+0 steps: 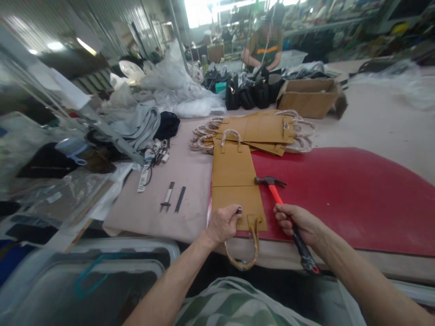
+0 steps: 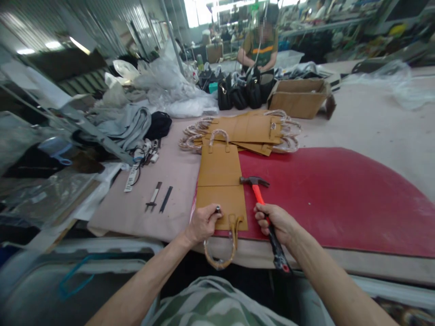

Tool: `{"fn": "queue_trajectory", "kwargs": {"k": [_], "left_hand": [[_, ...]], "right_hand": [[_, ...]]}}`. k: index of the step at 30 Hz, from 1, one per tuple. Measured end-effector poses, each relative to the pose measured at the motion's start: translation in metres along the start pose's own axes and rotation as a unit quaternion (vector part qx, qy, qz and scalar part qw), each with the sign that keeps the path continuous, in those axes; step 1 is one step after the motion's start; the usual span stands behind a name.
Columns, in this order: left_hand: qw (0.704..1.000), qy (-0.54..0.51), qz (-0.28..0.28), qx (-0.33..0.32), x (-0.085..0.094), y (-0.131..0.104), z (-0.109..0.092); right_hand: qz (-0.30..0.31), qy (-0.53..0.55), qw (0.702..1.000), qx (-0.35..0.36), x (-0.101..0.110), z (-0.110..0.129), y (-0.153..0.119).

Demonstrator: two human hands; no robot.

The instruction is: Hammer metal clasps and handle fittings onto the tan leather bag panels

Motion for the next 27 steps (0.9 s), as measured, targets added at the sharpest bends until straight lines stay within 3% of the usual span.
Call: {"fn": "queue_trajectory", "kwargs": {"k": [3, 6, 9, 11, 13, 16, 20, 21, 24, 27], "left_hand": [[1.0, 0.001, -0.001, -0.008, -0.001, 0.0, -0.001], [1.0, -0.004, 0.001, -0.003, 0.0, 0.001, 0.0], [1.0, -0.009, 0.0, -0.004, 0.001, 0.001, 0.001], [1.0, -0.009, -0.003, -0.001, 0.002, 0.0, 0.003], [1.0, -0.012, -0.005, 0.007, 0.002, 0.0, 0.006], [1.0, -0.014, -0.003, 0.005, 0.001, -0.001, 0.007], [1.0, -0.013, 0.001, -0.011, 0.001, -0.001, 0.002], [1.0, -0.013, 0.001, -0.01, 0.001, -0.001, 0.002], [1.0, -0.009, 0.001, 0.004, 0.001, -0.001, 0.004], [1.0, -0.009, -0.001, -0.004, 0.001, -0.002, 0.004]], "right_hand": [[-0.024, 0.022, 0.999, 0.013, 0.001, 0.021, -0.02], [-0.131, -0.063, 0.984, 0.1, 0.024, 0.049, -0.055], [-0.222, -0.243, 0.919, 0.219, 0.035, 0.074, -0.091], [-0.226, -0.341, 0.874, 0.261, 0.027, 0.079, -0.103], [-0.211, -0.394, 0.85, 0.278, 0.02, 0.08, -0.108], [-0.244, -0.399, 0.833, 0.295, 0.023, 0.093, -0.118], [-0.346, -0.335, 0.822, 0.304, 0.038, 0.105, -0.137], [-0.336, -0.338, 0.82, 0.317, 0.033, 0.104, -0.138], [-0.23, -0.392, 0.826, 0.334, 0.014, 0.088, -0.126], [-0.216, -0.368, 0.866, 0.262, 0.028, 0.067, -0.117]]}}
Point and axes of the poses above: each hand's wrist, its own y-axis towards the middle knuckle, its own x-axis out of the back of the hand, z = x × y, the point moved 9 cm from there along y, towards the middle knuckle, and after that the axes turned 11 degrees about -y, right-handed, at the moved point
